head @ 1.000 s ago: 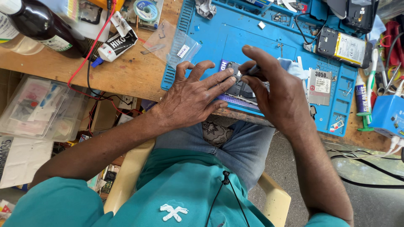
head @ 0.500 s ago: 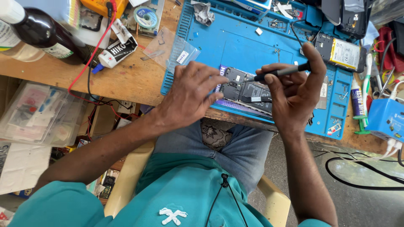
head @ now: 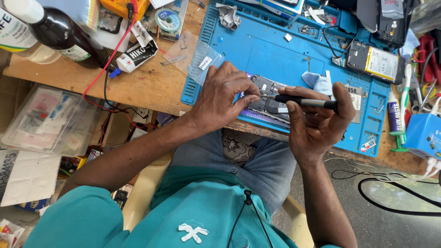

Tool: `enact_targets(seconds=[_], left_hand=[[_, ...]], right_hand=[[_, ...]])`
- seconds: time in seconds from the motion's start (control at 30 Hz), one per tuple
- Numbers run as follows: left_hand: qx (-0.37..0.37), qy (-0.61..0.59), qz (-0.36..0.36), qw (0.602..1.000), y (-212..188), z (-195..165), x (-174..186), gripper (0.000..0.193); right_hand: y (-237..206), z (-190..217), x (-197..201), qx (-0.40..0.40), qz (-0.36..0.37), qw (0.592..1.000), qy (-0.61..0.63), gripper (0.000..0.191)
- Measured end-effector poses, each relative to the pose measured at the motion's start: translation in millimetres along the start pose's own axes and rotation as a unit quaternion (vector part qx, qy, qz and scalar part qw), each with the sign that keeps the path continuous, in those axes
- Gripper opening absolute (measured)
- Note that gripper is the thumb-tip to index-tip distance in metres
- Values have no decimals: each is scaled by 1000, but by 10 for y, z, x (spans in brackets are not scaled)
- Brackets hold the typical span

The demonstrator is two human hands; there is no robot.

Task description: The person uses a screwdriver to remove and reinsert screws on a disassembled smartphone, then powers on the device to verify the screen and touch response. The person continues to adjust internal components with the screwdriver.

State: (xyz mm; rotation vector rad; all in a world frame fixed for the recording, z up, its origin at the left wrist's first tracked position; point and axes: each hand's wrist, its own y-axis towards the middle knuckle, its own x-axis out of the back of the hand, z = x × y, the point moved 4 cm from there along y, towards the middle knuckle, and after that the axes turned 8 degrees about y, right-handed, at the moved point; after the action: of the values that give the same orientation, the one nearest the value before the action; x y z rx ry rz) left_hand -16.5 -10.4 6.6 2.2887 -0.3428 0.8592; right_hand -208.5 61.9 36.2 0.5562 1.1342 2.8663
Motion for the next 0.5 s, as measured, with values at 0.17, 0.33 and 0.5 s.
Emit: enact_targets(seconds=[0.17,0.33,0.5], left_hand=[[-1,-36,-20,999,-20,30,31,13],[3,-62,-28,998,-33,34,61,11],[7,-74,-25,997,-37,39,70,11]], right_hand=[[-21,20,1,-17,-30,999,36,68],[-89,17,-4,-32,-41,997,51,68],[-127,-9,5,-33,-47,997,46,69]])
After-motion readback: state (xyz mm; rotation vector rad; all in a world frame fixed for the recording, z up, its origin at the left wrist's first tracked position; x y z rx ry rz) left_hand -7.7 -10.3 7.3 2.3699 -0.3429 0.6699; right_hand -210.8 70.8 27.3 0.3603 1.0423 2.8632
